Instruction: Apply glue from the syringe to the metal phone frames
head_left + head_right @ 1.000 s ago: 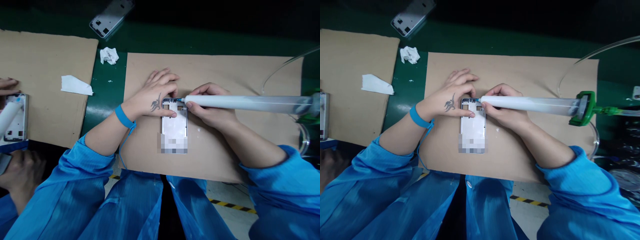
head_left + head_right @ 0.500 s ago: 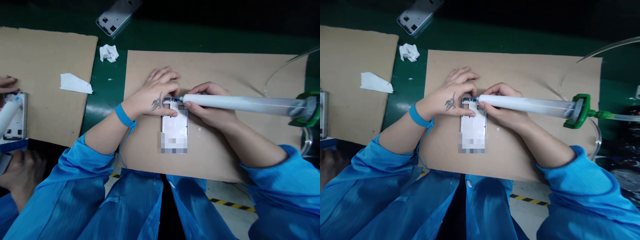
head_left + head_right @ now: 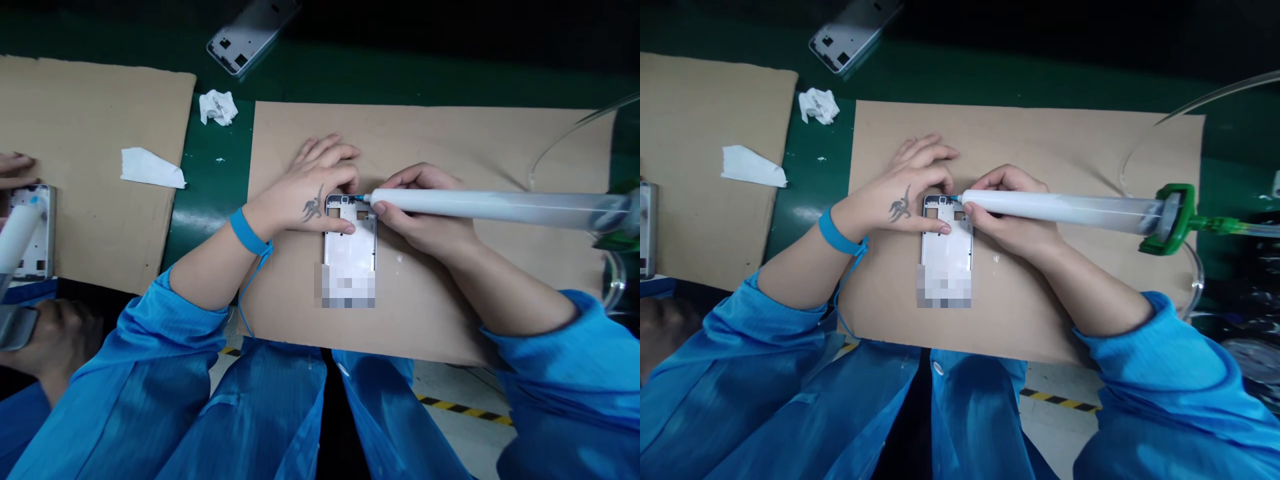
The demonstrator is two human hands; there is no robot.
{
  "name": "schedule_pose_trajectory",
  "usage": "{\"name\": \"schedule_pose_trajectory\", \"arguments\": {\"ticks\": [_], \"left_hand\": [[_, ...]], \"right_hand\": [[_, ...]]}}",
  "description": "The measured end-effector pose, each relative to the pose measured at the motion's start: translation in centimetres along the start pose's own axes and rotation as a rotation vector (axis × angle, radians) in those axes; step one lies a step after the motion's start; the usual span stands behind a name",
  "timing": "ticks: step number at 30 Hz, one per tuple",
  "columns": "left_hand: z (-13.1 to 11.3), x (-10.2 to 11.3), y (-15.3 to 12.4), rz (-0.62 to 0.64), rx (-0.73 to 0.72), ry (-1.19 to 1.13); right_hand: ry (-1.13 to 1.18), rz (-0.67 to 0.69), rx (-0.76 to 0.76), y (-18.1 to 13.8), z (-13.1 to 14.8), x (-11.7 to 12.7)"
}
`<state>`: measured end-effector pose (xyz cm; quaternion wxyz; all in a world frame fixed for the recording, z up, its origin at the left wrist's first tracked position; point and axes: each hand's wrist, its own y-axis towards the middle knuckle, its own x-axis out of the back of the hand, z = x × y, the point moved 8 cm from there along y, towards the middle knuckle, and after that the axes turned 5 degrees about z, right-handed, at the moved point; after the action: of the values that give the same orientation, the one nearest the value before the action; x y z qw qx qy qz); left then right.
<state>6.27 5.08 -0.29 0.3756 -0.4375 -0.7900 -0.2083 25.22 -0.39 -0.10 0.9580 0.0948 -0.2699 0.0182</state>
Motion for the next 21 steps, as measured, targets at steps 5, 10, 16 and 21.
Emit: {"name": "schedule_pose_trajectory", "arguments": {"ticks": [5,10,16,21], "left_hand": [[-0.13,0.07,-0.02,0.002,0.001,-0.016],[-0.08,0.07,-0.02,-0.005,-0.01,-0.021],[-0.19,0.13,-0.05,-0.008,-0.008,-0.018],[-0.17,0.12,0.02,-0.006,-0.007,-0.021]], "right_hand": [[0.017,0.006,-0.02,-0.07,0.01,0.04],[0.018,0.014,-0.023,-0.01,0.24,-0.08],[0.032,0.06,-0.029,0.03,0.12,-0.45],[0.027,0.06,-0.043,0.1,0.22,-0.45]]}}
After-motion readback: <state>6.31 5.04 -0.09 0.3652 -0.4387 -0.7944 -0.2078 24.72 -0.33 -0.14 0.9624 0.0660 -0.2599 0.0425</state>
